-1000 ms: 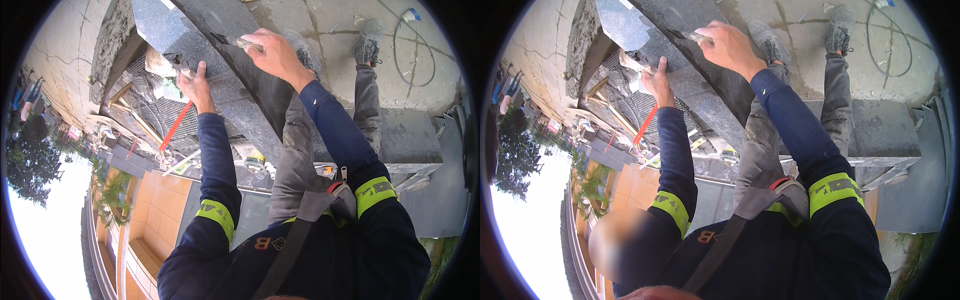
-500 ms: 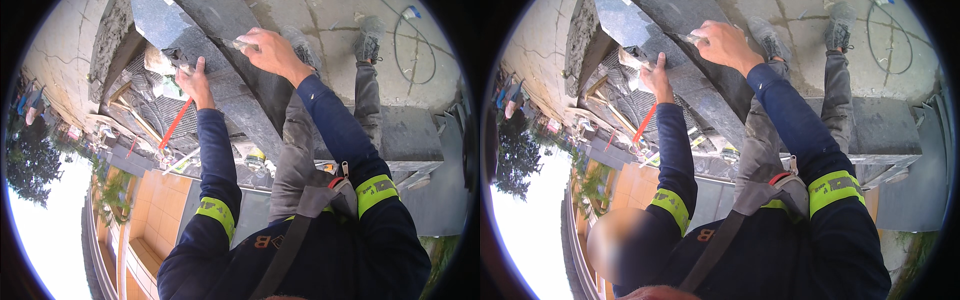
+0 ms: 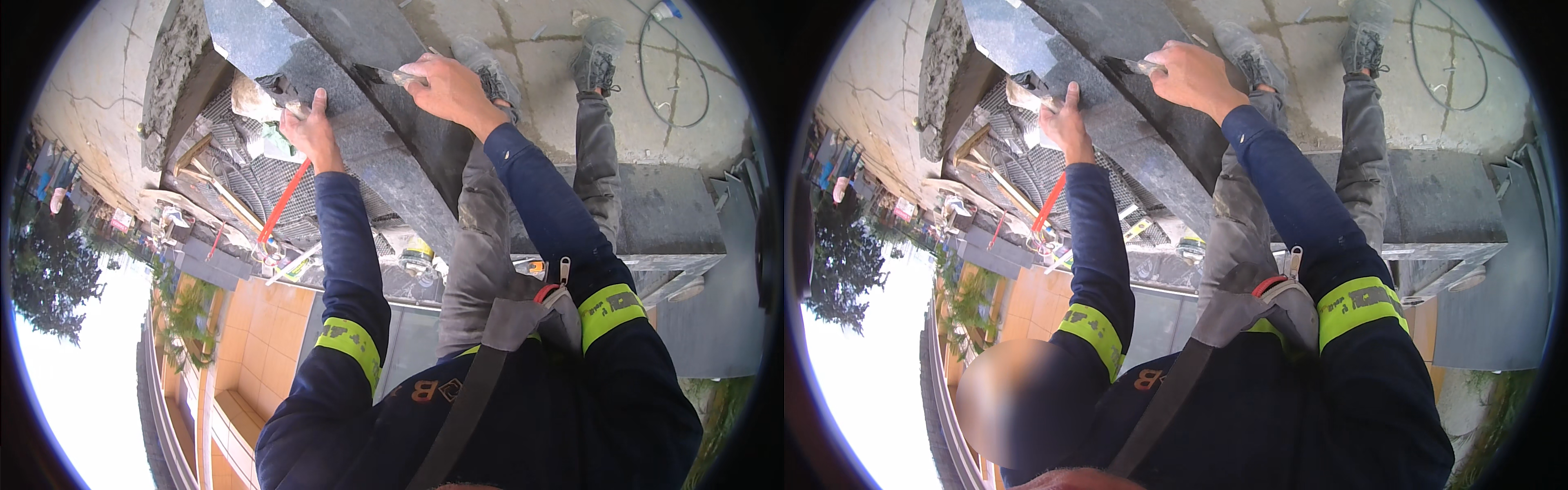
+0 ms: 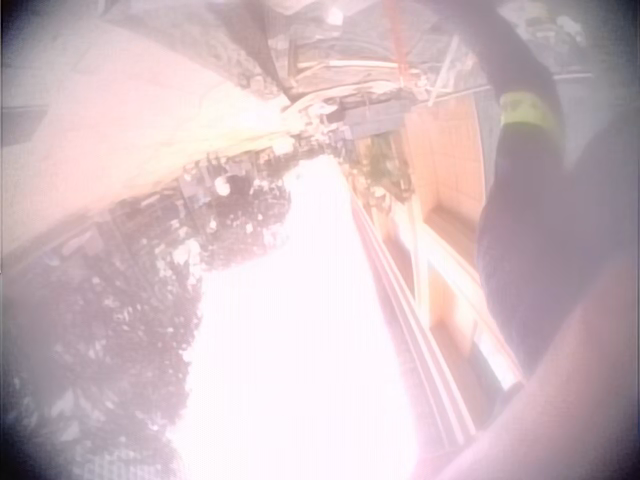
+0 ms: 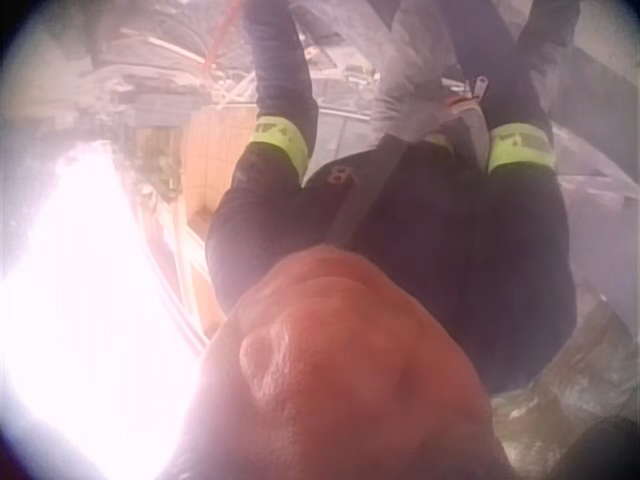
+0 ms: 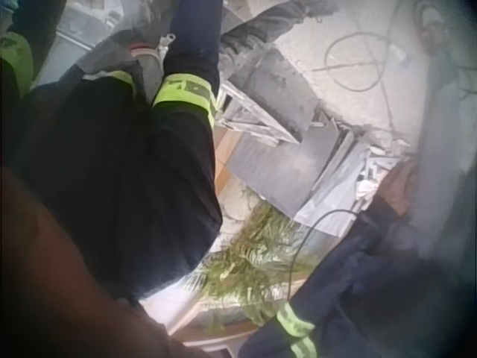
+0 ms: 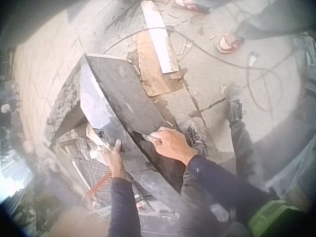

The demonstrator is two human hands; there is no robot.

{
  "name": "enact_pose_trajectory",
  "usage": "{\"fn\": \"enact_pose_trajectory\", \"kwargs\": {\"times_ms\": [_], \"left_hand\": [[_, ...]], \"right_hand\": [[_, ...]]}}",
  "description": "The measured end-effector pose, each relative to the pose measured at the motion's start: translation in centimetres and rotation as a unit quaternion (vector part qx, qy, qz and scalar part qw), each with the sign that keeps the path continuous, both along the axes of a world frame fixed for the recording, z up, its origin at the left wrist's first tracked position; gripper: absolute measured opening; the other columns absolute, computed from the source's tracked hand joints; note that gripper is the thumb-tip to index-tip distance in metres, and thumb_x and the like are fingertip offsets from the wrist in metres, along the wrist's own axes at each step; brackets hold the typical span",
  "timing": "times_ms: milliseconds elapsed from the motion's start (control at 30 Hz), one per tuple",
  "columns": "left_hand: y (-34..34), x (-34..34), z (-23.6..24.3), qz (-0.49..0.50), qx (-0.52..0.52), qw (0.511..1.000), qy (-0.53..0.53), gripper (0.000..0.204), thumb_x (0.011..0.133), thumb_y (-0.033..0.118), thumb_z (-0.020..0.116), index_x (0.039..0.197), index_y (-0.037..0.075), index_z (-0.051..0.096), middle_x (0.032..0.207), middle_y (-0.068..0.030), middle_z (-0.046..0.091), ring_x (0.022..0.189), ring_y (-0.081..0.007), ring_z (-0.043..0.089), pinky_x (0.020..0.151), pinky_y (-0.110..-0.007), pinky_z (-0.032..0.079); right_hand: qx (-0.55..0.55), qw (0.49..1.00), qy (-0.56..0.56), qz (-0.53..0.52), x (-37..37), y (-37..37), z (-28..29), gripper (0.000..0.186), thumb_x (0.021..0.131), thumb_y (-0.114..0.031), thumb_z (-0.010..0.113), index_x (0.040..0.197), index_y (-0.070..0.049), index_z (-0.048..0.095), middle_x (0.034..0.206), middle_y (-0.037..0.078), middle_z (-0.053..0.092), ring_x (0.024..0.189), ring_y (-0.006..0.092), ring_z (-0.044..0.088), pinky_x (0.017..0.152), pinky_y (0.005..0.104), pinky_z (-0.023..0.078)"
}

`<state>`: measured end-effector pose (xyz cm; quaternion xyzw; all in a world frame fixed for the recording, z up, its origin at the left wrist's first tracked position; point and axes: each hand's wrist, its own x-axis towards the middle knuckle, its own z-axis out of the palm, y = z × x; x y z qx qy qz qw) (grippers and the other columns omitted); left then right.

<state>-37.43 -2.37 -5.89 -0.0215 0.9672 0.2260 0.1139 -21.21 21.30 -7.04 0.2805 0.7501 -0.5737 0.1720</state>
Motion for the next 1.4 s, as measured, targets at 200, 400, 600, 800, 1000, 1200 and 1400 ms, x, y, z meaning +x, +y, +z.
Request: {"fn": "enact_pose_trajectory", "kwargs": {"times_ms": [200, 400, 600, 800, 1000, 1200, 1400], "left_hand": [[-0.3, 0.3, -0.2, 0.017, 0.016, 1.0, -0.008, 0.041, 0.081, 0.019, 0.094, 0.104, -0.004, 0.069, 0.112, -0.012, 0.065, 0.092, -0.0219, 0.062, 0.082, -0.038, 0.054], [0.4, 0.4, 0.2, 0.004, -0.04, 0.999, -0.006, 0.046, 0.081, 0.023, 0.094, 0.11, -0.004, 0.071, 0.115, -0.014, 0.064, 0.097, -0.0244, 0.063, 0.085, -0.041, 0.054], [0.1, -0.2, 0.0, -0.002, -0.004, 1.0, -0.015, 0.046, 0.081, 0.024, 0.094, 0.108, -0.005, 0.071, 0.114, -0.0148, 0.065, 0.093, -0.0246, 0.064, 0.085, -0.041, 0.054], [-1.4, 0.2, 0.2, -0.027, -0.095, 0.993, 0.059, 0.04, 0.086, 0.026, 0.089, 0.108, -0.003, 0.071, 0.116, -0.0162, 0.066, 0.097, -0.0279, 0.063, 0.087, -0.043, 0.053], [1.4, 2.8, 7.5, -0.051, -0.054, 0.997, -0.036, 0.037, 0.09, 0.028, 0.084, 0.114, 0.002, 0.072, 0.096, -0.0131, 0.074, 0.085, -0.0244, 0.068, 0.081, -0.036, 0.054], [6.2, 4.9, 13.3, -0.137, 0.048, 0.959, -0.243, 0.023, 0.087, 0.014, 0.084, 0.103, 0.002, 0.072, 0.083, -0.0098, 0.074, 0.073, -0.0177, 0.066, 0.073, -0.034, 0.053], [6.5, 4.7, 12.4, -0.161, 0.143, 0.95, -0.227, 0.02, 0.084, 0.007, 0.082, 0.1, 0.001, 0.071, 0.084, -0.0085, 0.073, 0.076, -0.0139, 0.065, 0.075, -0.032, 0.053]], "right_hand": [[0.01, 1.0, 0.023, -0.012, 0.1, -1.0, 0.5, 0.032, 0.095, -0.024, 0.065, 0.122, -0.013, 0.077, 0.122, 0.006, 0.072, 0.11, 0.0332, 0.069, 0.093, 0.0429, 0.056], [-0.012, 0.998, 0.052, -0.035, 1.5, -1.3, 1.4, 0.033, 0.092, -0.022, 0.065, 0.121, -0.015, 0.078, 0.124, 0.005, 0.073, 0.113, 0.0317, 0.07, 0.093, 0.0469, 0.056], [-0.03, 0.996, 0.075, -0.037, 3.4, -1.6, 2.0, 0.032, 0.091, -0.013, 0.067, 0.122, -0.011, 0.077, 0.122, 0.006, 0.073, 0.108, 0.0318, 0.07, 0.093, 0.0406, 0.056], [-0.167, 0.981, -0.003, -0.094, 4.3, 3.1, 4.8, 0.034, 0.091, -0.016, 0.071, 0.125, -0.012, 0.077, 0.122, 0.008, 0.075, 0.107, 0.0273, 0.073, 0.091, 0.0341, 0.057], [-0.167, 0.968, 0.128, -0.136, 2.8, 7.5, 8.2, 0.039, 0.091, -0.011, 0.076, 0.13, -0.013, 0.076, 0.126, 0.006, 0.075, 0.114, 0.0221, 0.07, 0.102, 0.0319, 0.053], [-0.132, 0.96, 0.245, -0.041, 0.6, 8.3, 11.0, 0.038, 0.089, -0.003, 0.077, 0.124, -0.015, 0.08, 0.124, 0.003, 0.074, 0.116, 0.0197, 0.068, 0.103, 0.033, 0.053], [-0.108, 0.962, 0.245, -0.061, 0.2, 8.6, 9.6, 0.042, 0.085, 0.003, 0.079, 0.121, -0.019, 0.082, 0.12, 0.0, 0.074, 0.115, 0.0183, 0.067, 0.1, 0.0318, 0.054]]}}
